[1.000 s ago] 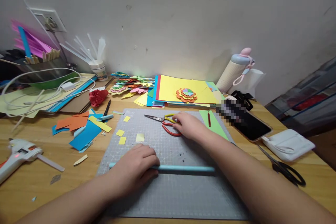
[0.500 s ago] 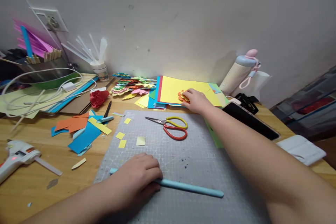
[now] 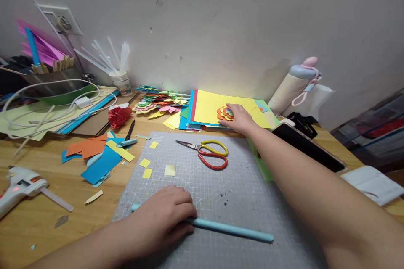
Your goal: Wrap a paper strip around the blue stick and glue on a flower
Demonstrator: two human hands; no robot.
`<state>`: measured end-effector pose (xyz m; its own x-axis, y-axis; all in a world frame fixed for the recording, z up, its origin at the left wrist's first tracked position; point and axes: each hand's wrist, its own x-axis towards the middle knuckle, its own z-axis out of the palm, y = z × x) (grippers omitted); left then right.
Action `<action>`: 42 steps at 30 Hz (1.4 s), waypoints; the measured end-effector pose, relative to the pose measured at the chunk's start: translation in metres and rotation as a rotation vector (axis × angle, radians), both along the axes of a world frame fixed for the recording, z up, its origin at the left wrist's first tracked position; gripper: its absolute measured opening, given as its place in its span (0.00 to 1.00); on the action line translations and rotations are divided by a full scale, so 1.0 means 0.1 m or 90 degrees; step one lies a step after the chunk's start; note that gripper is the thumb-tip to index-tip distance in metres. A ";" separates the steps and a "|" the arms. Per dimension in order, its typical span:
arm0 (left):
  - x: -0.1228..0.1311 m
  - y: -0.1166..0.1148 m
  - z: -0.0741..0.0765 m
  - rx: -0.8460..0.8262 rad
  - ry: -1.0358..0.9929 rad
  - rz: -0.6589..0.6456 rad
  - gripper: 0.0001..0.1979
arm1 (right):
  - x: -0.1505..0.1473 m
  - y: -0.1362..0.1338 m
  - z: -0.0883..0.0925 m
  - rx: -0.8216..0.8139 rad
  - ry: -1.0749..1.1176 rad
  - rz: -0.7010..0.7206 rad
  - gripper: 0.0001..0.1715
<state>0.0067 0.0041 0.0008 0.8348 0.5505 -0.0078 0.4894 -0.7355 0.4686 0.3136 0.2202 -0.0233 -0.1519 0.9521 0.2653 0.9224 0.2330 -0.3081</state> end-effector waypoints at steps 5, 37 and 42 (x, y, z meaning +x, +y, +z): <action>-0.01 0.00 -0.01 -0.012 0.003 0.006 0.05 | 0.01 0.10 -0.03 0.002 0.098 -0.125 0.32; 0.00 0.00 -0.01 0.003 0.001 0.003 0.05 | -0.39 0.02 -0.02 0.112 -0.012 -0.067 0.27; 0.00 0.00 -0.01 -0.003 0.002 0.006 0.05 | -0.26 -0.08 0.08 0.109 -0.076 0.109 0.28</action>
